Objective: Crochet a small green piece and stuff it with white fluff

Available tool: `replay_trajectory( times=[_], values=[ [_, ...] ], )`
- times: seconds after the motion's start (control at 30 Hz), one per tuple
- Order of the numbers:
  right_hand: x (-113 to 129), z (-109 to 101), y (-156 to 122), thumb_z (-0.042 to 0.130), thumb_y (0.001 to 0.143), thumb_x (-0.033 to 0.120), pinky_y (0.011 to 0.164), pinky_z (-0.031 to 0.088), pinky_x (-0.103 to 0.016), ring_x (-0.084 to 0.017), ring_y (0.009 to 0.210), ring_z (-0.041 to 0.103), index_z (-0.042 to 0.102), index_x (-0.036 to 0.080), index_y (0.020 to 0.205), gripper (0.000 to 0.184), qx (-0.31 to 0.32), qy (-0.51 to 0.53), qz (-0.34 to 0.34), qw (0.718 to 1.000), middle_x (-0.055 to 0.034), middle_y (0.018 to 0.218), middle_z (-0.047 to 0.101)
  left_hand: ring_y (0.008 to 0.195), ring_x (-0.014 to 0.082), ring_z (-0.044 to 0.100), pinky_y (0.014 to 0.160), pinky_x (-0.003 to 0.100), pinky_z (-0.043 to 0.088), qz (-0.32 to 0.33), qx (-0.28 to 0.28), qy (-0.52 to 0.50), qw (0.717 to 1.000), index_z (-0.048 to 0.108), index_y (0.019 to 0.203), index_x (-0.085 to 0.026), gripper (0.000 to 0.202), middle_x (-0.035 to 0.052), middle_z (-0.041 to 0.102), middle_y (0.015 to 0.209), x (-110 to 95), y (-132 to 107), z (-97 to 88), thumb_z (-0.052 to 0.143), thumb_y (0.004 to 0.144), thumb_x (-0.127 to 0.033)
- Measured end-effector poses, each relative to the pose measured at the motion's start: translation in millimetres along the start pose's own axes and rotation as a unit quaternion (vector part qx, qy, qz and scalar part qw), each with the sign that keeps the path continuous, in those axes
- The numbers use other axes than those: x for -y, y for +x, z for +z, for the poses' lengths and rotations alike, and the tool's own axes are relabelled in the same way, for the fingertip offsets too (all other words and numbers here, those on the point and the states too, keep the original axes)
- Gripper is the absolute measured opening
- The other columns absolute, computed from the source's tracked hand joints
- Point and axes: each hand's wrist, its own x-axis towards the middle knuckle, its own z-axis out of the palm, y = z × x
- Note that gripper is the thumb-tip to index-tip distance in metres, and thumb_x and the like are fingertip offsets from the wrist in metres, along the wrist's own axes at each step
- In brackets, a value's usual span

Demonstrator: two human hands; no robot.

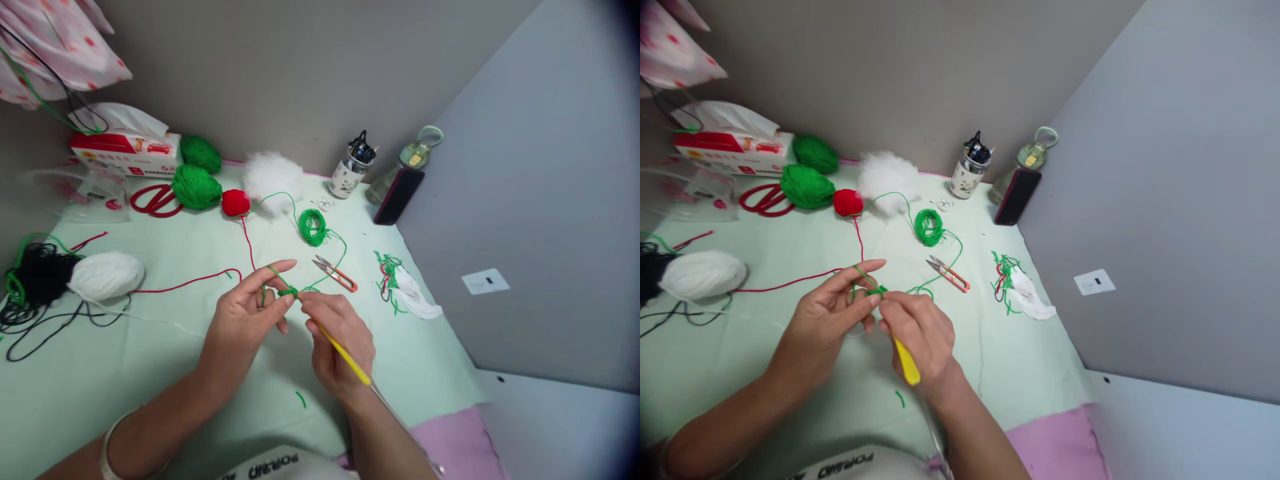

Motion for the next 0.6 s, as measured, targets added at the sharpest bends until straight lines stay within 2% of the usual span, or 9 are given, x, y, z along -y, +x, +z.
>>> replay_trajectory(
  times=[0.2,0.3,0.37,0.43,0.5,0.6],
  values=[
    [-2.0,3.3,-4.2,0.053,0.101,0.011,0.071,0.063,-0.03,-0.019,0.09,0.075,0.067,0.019,0.121,0.026,-0.008,-0.042,-0.01,0.999,-0.0115,0.103,0.078,0.056,0.0043,0.056,0.06,0.018,0.052,0.018,-0.039,0.009,0.999,0.08,0.114,-0.03,0.034,-0.0062,0.06,0.082,-8.1,-3.0,5.6,0.082,0.081,-0.023],
    [-4.5,3.6,-10.1,0.06,0.098,0.01,0.075,0.062,-0.03,-0.02,0.095,0.074,0.069,0.023,0.125,0.031,0.0,-0.119,-0.026,0.993,-0.009,0.107,0.077,0.052,0.0044,0.05,0.054,0.017,0.049,-0.045,0.016,-0.052,0.998,0.075,0.126,-0.028,0.048,-0.0069,0.057,0.074,-8.4,-4.0,7.2,0.085,0.08,-0.027],
    [-5.6,2.5,-11.2,0.063,0.096,0.011,0.078,0.062,-0.033,-0.021,0.1,0.073,0.071,0.026,0.125,0.034,-0.003,-0.123,-0.024,0.992,-0.0082,0.108,0.076,0.045,0.0034,0.035,0.048,0.016,0.044,-0.12,0.08,-0.118,0.983,0.072,0.132,-0.024,0.053,-0.0101,0.046,0.06,-8.5,-2.3,5.7,0.084,0.081,-0.03],
    [-6.1,0.8,-8.1,0.06,0.098,0.01,0.077,0.062,-0.036,-0.022,0.097,0.073,0.072,0.026,0.123,0.032,-0.027,-0.048,0.02,0.998,-0.0077,0.105,0.076,0.044,0.0033,0.021,0.045,0.015,0.039,-0.172,0.112,-0.166,0.964,0.073,0.129,-0.019,0.049,-0.013,0.032,0.052,-10.1,0.9,2.7,0.083,0.083,-0.03],
    [-6.2,-0.4,-1.8,0.056,0.1,0.012,0.073,0.06,-0.036,-0.021,0.087,0.072,0.074,0.027,0.114,0.028,-0.069,0.075,0.111,0.989,-0.0062,0.097,0.076,0.046,0.0036,0.015,0.044,0.013,0.036,-0.177,0.105,-0.184,0.961,0.076,0.123,-0.017,0.042,-0.0135,0.028,0.051,-13.2,3.9,-0.1,0.083,0.083,-0.025],
    [-5.9,1.1,7.8,0.056,0.102,0.02,0.065,0.057,-0.034,-0.018,0.076,0.068,0.076,0.026,0.101,0.021,-0.099,0.232,0.22,0.942,-0.0046,0.089,0.074,0.045,0.0024,0.018,0.044,0.014,0.038,-0.142,0.088,-0.176,0.97,0.077,0.122,-0.023,0.04,-0.0101,0.045,0.06,-17.1,4.9,-0.5,0.084,0.083,-0.024]
  ],
)
